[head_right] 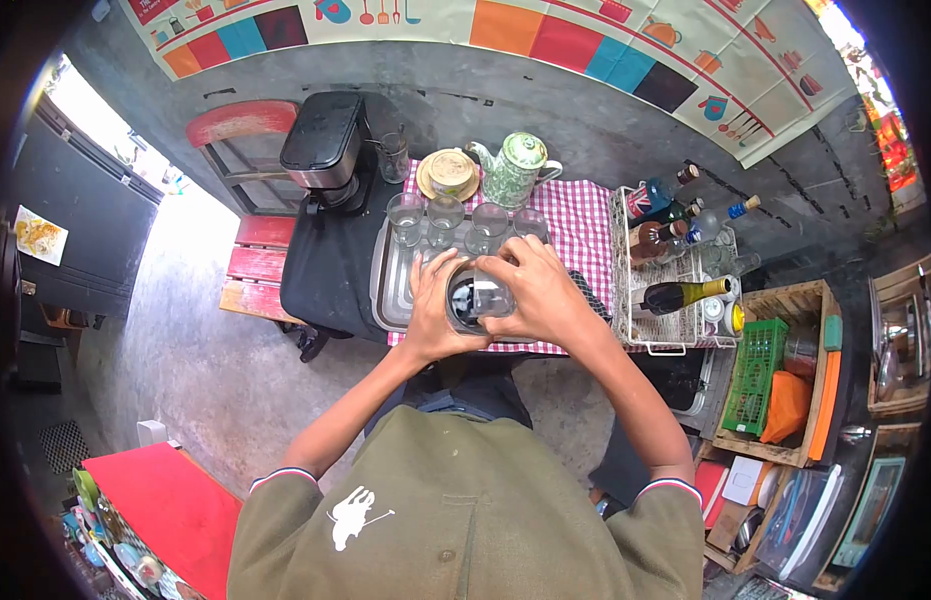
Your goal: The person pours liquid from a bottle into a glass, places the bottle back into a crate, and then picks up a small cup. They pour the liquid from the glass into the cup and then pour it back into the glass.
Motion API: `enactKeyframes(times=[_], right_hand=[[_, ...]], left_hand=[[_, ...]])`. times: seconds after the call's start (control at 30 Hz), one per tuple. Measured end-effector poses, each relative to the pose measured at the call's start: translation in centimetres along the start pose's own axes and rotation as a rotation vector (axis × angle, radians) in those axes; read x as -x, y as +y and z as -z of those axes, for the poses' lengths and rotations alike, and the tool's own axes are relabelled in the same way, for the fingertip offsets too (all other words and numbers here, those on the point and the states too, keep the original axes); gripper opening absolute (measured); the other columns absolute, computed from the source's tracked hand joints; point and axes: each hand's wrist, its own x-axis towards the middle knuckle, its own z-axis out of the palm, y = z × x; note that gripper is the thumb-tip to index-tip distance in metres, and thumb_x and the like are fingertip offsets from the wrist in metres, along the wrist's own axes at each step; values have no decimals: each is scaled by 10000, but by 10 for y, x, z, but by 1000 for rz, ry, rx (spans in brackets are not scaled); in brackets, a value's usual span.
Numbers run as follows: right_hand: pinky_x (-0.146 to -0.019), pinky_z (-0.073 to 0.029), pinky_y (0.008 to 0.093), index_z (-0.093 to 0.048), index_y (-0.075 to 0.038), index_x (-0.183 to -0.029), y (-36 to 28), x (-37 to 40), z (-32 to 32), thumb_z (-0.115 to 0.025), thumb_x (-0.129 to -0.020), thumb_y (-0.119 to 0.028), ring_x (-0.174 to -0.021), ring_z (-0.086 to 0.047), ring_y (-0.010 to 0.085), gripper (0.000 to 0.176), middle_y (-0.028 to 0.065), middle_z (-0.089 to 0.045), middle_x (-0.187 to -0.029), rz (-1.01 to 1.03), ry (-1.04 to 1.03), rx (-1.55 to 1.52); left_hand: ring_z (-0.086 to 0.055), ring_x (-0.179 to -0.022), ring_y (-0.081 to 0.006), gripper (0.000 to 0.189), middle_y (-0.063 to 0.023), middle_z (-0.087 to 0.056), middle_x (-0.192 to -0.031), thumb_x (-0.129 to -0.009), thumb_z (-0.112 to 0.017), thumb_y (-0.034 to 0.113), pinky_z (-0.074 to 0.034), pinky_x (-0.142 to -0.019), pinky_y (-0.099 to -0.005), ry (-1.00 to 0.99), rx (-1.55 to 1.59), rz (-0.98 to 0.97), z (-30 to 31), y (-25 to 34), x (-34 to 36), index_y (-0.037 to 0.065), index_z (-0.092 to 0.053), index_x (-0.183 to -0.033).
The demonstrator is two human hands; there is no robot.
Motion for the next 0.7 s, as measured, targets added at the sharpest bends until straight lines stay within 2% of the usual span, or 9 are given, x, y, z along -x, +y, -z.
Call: enactKeyframes(times=[0.23,0.33,0.7], right_hand=[[-867,-461,429,-677,-103,-1184,1,-2,-1,-816,-582,-303,-960,-546,304,649,119,-558,-996,-36,-33,-7],[-872,-460,431,-679,-110,-1178,2,-2,-3,-814,-580,-318,-962,-547,306,648,119,-556,-992,-38,-28,-16],[-885,-457,440,-682,-96,-1157,3,0,-5,-820,-560,-401,-959,-554,318,685,137,-561,-982,-82,-21,-13]], left_hand=[[-415,-1387,-341,1025,-172,-550,-1322,-536,-895,456,-99,-1192,-575,-3,11,3,0,-1,-1,-7,-477,-1349],[-421,-1382,-335,1062,-130,-582,-1315,-512,-902,437,-94,-1184,-615,15,20,-4,1,1,-2,-20,-453,-1360],[-434,-1362,-347,1036,-137,-587,-1299,-514,-893,414,-118,-1179,-609,-17,9,-12,-2,-6,-2,-13,-464,-1356]])
